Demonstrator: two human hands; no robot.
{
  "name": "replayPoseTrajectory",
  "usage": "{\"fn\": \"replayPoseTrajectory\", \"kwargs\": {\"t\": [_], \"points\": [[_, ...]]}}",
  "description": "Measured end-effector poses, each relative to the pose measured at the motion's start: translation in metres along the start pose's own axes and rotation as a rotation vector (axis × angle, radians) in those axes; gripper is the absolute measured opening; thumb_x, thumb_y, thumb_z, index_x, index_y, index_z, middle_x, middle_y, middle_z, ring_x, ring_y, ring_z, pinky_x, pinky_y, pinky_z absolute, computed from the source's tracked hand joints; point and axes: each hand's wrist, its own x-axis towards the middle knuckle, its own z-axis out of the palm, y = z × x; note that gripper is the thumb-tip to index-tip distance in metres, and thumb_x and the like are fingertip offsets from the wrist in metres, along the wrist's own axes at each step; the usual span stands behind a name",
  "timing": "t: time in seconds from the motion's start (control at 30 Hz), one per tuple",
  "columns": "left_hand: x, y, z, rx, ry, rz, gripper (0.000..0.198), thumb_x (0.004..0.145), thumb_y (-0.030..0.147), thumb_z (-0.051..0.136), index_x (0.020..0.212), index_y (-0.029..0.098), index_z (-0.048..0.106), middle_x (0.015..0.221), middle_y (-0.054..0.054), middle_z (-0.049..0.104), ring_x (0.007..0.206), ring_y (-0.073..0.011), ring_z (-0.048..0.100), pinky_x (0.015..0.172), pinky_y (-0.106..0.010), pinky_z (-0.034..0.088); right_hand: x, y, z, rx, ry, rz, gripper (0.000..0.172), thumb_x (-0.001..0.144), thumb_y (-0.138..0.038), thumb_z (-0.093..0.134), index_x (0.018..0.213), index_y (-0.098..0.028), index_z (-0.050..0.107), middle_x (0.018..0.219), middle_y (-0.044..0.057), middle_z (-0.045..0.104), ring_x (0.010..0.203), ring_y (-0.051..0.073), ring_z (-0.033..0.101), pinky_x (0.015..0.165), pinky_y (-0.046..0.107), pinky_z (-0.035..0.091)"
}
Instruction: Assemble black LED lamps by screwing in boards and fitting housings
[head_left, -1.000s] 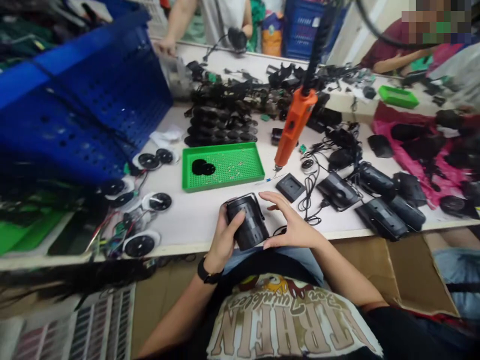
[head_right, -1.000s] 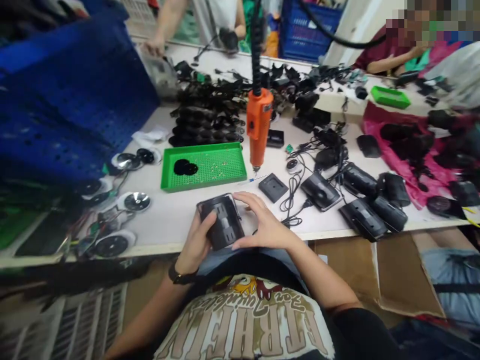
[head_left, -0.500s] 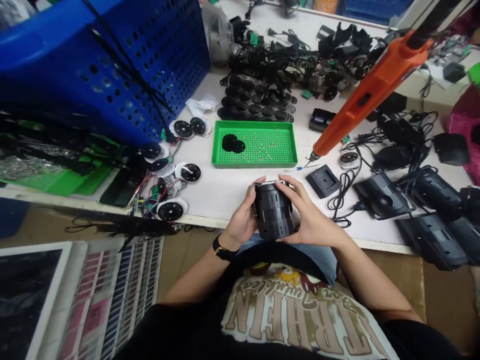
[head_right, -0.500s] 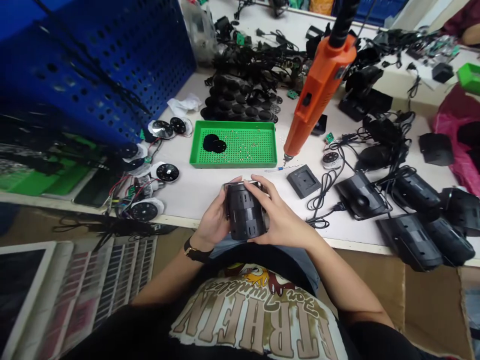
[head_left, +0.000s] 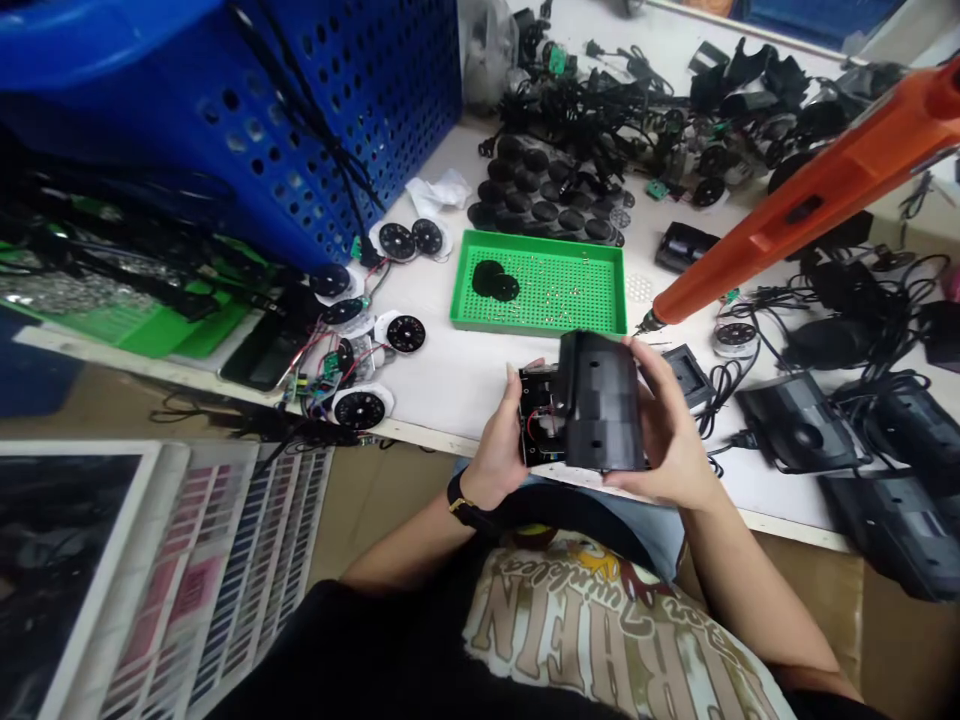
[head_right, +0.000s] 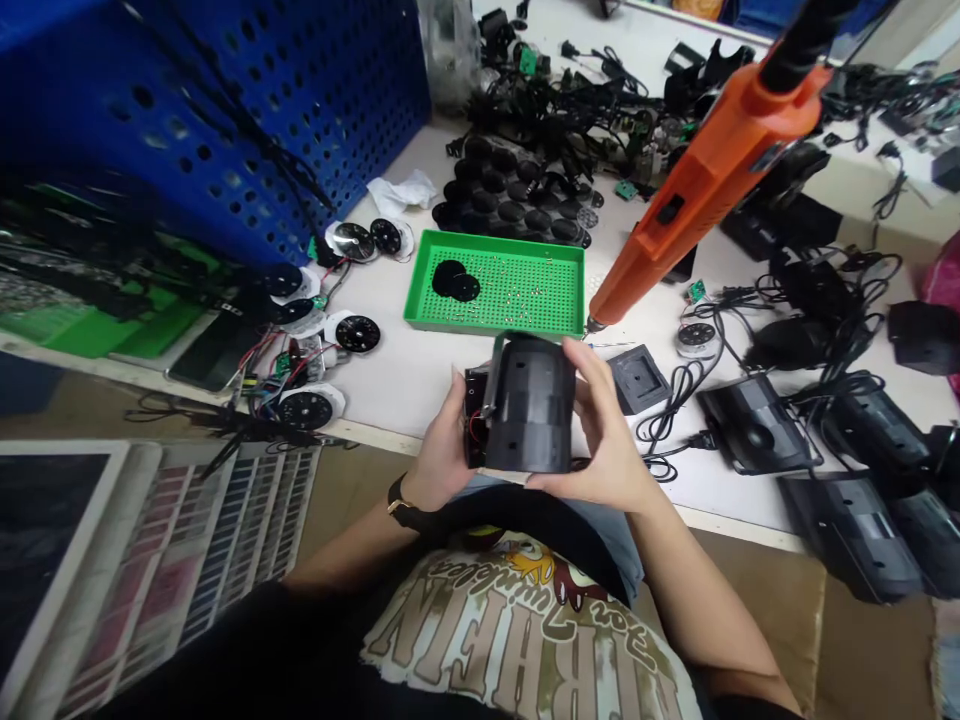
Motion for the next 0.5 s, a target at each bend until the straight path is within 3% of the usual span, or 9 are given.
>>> {"fn": "replayPoseTrajectory", "kwargs": {"t": [0.13,0.27,0.5], "points": [[-0.004,0.011,0.0,0.085,0.072,0.104,0.049,0.11,0.051,0.041,0.142,0.02,0.062,0.121,-0.01,0.076,0.106,-0.0249,0.076,0.102,-0.044,0.06,-0.005,0.007,-0.021,-0.016,0.056,0.063,0.118,0.066,-0.06,0.093,0.163,-0.036,0.03,0.17,0.011,0.024,0.157,0.04,0.034,0.128,0.061,0.035],[-0.008,0.025,0.001,0.117,0.113,0.081,0.051,0.111,0.052,0.037,0.146,0.022,0.059,0.114,-0.011,0.077,0.095,-0.025,0.078,0.094,-0.045,0.064,-0.016,0.012,-0.038,-0.148,0.036,0.111,0.118,0.066,-0.051,0.096,0.164,-0.038,0.031,0.169,0.01,0.022,0.16,0.041,0.027,0.129,0.063,0.031],[-0.016,0.038,0.003,0.192,0.131,0.062,0.053,0.111,0.051,0.029,0.142,0.021,0.06,0.102,-0.01,0.078,0.078,-0.0243,0.079,0.08,-0.043,0.067,-0.024,0.017,-0.03,-0.446,0.001,0.168,0.116,0.069,-0.05,0.094,0.165,-0.036,0.029,0.167,0.014,0.026,0.159,0.04,0.027,0.127,0.065,0.033]]}}
